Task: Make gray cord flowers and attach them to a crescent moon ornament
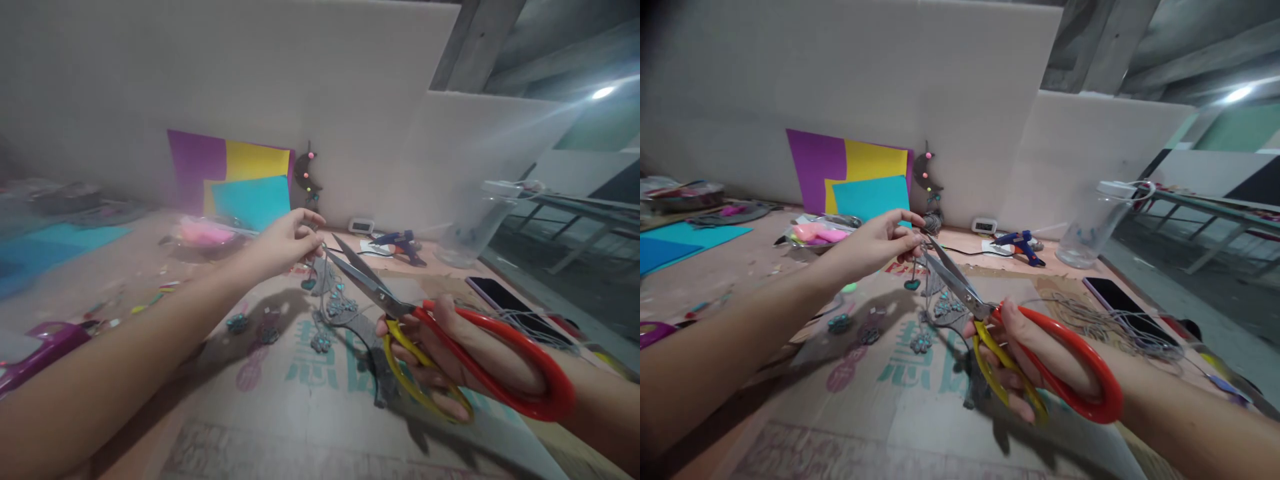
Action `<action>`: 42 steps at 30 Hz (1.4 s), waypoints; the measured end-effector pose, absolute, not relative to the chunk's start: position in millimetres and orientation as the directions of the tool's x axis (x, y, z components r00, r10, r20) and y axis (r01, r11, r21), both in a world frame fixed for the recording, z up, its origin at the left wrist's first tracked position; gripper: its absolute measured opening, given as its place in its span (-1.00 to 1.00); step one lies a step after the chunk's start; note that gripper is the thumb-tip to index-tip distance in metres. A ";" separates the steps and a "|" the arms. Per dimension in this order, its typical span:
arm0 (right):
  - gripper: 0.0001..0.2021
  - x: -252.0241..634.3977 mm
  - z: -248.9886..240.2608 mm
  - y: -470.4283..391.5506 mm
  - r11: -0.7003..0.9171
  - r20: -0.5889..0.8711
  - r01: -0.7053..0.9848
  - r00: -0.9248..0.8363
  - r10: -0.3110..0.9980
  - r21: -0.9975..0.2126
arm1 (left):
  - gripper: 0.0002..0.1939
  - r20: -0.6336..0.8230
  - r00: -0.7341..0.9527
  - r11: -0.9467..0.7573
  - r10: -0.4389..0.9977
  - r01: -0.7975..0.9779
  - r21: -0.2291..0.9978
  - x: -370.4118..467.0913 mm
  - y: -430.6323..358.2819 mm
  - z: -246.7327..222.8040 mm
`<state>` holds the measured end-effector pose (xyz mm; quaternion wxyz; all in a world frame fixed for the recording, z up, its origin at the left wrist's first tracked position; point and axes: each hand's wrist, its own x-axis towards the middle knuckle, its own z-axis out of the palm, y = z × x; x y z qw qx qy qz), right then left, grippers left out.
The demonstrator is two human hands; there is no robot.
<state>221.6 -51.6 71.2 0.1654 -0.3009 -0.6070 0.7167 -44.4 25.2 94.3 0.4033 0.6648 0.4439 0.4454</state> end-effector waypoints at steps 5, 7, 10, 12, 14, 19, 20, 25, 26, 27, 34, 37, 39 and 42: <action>-0.41 217.8 68.2 -46.6 -0.353 -0.282 0.063 -0.737 0.614 -0.933 | -0.81 0.277 0.214 -0.339 0.937 0.359 0.870 -47.1 23.9 95.1; -0.42 216.0 68.2 -47.2 -0.362 -0.283 0.051 -0.726 0.626 -0.931 | -0.78 0.289 0.237 -0.363 0.928 0.392 0.845 -47.0 21.4 95.5; -0.45 213.0 68.6 -47.8 -0.374 -0.281 0.031 -0.719 0.635 -0.927 | -0.77 0.304 0.286 -0.401 0.909 0.401 0.824 -44.3 17.1 94.8; -0.47 211.5 68.8 -47.7 -0.368 -0.281 0.035 -0.715 0.641 -0.929 | -0.76 0.313 0.305 -0.418 0.899 0.393 0.819 -41.7 14.9 93.9; -0.47 211.2 68.8 -47.5 -0.350 -0.276 0.041 -0.701 0.657 -0.936 | -0.72 0.306 0.304 -0.410 0.902 0.383 0.828 -39.3 13.6 93.2; -0.44 214.6 66.6 -48.1 -0.317 -0.248 0.035 -0.707 0.662 -0.948 | -0.55 0.227 0.311 -0.324 0.923 0.308 0.895 -36.2 14.4 91.3; -0.44 215.2 65.8 -48.3 -0.314 -0.245 0.033 -0.705 0.666 -0.949 | -0.52 0.222 0.320 -0.317 0.921 0.284 0.905 -35.9 15.0 90.7; -0.40 215.5 60.5 -49.3 -0.307 -0.250 0.024 -0.646 0.722 -0.951 | -0.47 0.160 0.347 -0.244 0.924 0.215 0.946 -35.4 17.4 89.1; -0.39 215.7 59.6 -49.5 -0.292 -0.247 0.036 -0.640 0.728 -0.956 | -0.48 0.148 0.352 -0.230 0.924 0.203 0.952 -35.7 17.8 89.1; -0.39 216.2 58.9 -49.9 -0.277 -0.246 0.053 -0.637 0.730 -0.959 | -0.48 0.141 0.358 -0.221 0.923 0.193 0.956 -36.2 18.4 88.9; -0.38 221.0 62.1 -55.0 -0.237 -0.283 0.156 -0.593 0.754 -0.959 | -0.41 0.125 0.385 -0.224 0.915 0.225 0.948 -40.3 22.7 84.8; -0.37 219.2 62.7 -56.4 -0.219 -0.285 0.182 -0.589 0.756 -0.959 | -0.39 0.123 0.379 -0.218 0.917 0.219 0.951 -39.4 21.4 84.9; -0.36 217.9 61.2 -56.4 -0.229 -0.285 0.170 -0.584 0.760 -0.959 | -0.37 0.130 0.390 -0.228 0.911 0.217 0.949 -39.4 20.4 84.9; -0.37 217.4 57.2 -55.6 -0.253 -0.284 0.137 -0.589 0.757 -0.958 | -0.37 0.145 0.417 -0.256 0.897 0.225 0.940 -40.9 20.6 83.7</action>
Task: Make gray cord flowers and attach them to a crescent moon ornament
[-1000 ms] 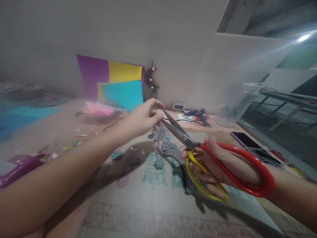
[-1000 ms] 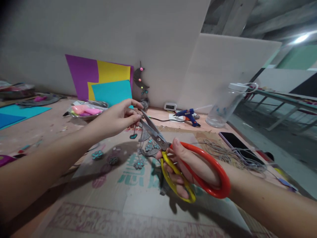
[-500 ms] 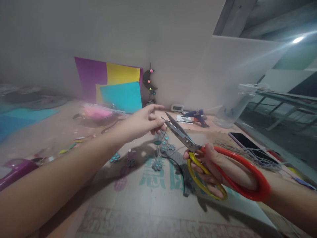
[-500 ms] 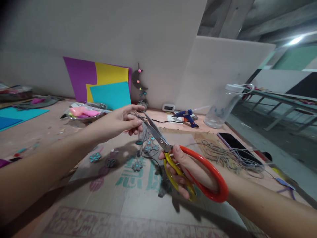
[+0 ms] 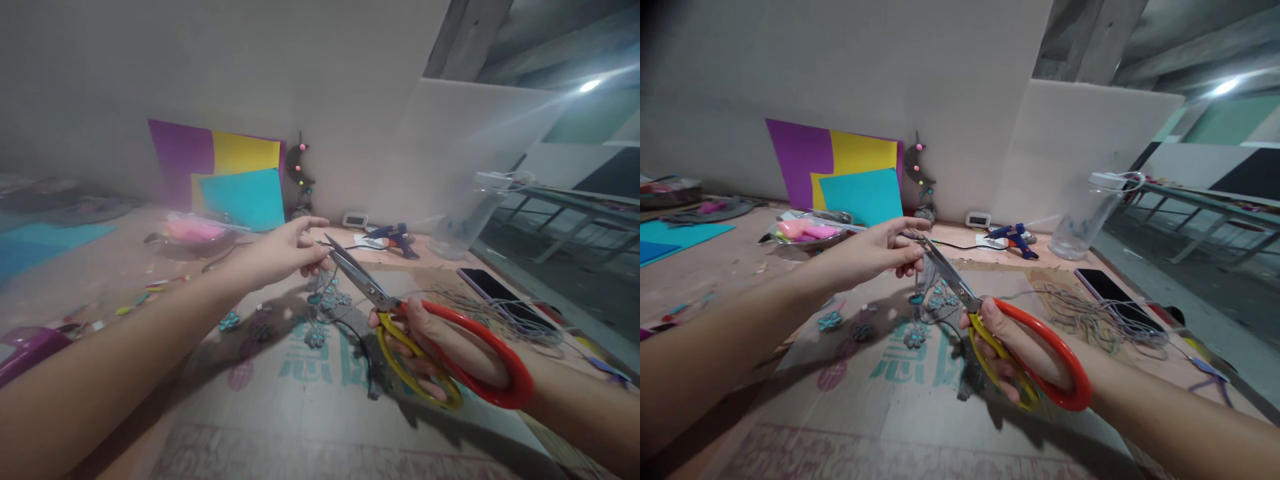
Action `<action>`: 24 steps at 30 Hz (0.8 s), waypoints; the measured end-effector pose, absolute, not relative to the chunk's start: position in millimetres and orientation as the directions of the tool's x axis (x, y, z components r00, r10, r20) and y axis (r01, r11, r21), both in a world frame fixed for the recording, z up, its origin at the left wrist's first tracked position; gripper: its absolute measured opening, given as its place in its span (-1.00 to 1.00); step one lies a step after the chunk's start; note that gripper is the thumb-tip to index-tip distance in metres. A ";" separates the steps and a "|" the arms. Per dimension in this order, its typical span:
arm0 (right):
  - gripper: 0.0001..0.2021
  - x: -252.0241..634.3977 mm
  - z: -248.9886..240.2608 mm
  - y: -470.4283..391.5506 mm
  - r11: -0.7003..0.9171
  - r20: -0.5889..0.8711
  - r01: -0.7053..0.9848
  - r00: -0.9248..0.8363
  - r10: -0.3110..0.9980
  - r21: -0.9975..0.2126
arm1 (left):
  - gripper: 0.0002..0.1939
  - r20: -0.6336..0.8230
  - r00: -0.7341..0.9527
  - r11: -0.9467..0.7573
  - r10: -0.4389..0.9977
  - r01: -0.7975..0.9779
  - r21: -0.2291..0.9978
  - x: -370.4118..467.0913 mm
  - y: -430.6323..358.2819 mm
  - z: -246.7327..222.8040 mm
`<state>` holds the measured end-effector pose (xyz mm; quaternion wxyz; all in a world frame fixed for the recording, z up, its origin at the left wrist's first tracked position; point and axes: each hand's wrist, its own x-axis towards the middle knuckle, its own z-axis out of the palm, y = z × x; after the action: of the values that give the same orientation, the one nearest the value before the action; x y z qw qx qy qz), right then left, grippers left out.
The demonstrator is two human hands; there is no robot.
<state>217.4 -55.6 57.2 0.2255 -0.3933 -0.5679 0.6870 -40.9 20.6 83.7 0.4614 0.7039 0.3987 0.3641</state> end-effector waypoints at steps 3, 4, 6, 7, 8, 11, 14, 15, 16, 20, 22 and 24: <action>-0.41 217.3 54.5 -55.3 -0.266 -0.285 0.119 -0.572 0.769 -0.957 | -0.38 0.151 0.426 -0.270 0.892 0.233 0.934 -42.8 22.2 82.2; -0.42 217.2 54.2 -55.4 -0.265 -0.285 0.119 -0.564 0.775 -0.957 | -0.38 0.155 0.427 -0.274 0.891 0.234 0.933 -43.2 22.8 81.8; -0.41 216.5 54.7 -55.8 -0.265 -0.292 0.131 -0.555 0.779 -0.955 | -0.38 0.158 0.424 -0.278 0.892 0.237 0.931 -43.5 23.7 81.2; -0.41 216.1 55.6 -56.0 -0.269 -0.299 0.137 -0.552 0.778 -0.953 | -0.37 0.160 0.423 -0.280 0.892 0.239 0.930 -43.6 23.9 81.0; -0.40 215.6 56.9 -56.2 -0.272 -0.306 0.145 -0.545 0.781 -0.951 | -0.36 0.159 0.424 -0.280 0.892 0.240 0.930 -43.6 24.0 80.8; -0.35 213.5 63.6 -57.6 -0.274 -0.319 0.165 -0.541 0.778 -0.948 | -0.37 0.151 0.426 -0.272 0.892 0.239 0.932 -43.2 23.7 80.7; -0.34 211.3 70.3 -59.5 -0.251 -0.307 0.177 -0.558 0.771 -0.952 | -0.38 0.147 0.428 -0.264 0.892 0.228 0.937 -42.6 23.2 80.9; -0.34 210.8 71.3 -59.9 -0.246 -0.304 0.178 -0.562 0.769 -0.953 | -0.39 0.146 0.429 -0.262 0.891 0.225 0.939 -42.4 23.1 80.9; -0.33 210.5 71.4 -60.0 -0.247 -0.304 0.177 -0.562 0.769 -0.953 | -0.39 0.145 0.431 -0.260 0.891 0.222 0.940 -42.2 23.1 81.0; -0.25 211.6 63.6 -57.8 -0.275 -0.314 0.155 -0.553 0.771 -0.949 | -0.39 0.148 0.432 -0.269 0.890 0.234 0.934 -42.4 23.2 81.0; -0.26 212.6 58.5 -56.3 -0.279 -0.315 0.151 -0.552 0.772 -0.948 | -0.39 0.153 0.435 -0.277 0.887 0.237 0.931 -42.9 23.5 81.0; -0.30 213.2 55.6 -56.1 -0.267 -0.299 0.141 -0.561 0.772 -0.953 | -0.39 0.155 0.438 -0.279 0.886 0.236 0.931 -43.4 23.8 80.7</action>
<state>213.2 -56.1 55.6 0.2309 -0.4078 -0.5596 0.6835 -43.4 23.8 80.7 0.4550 0.7155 0.3918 0.3572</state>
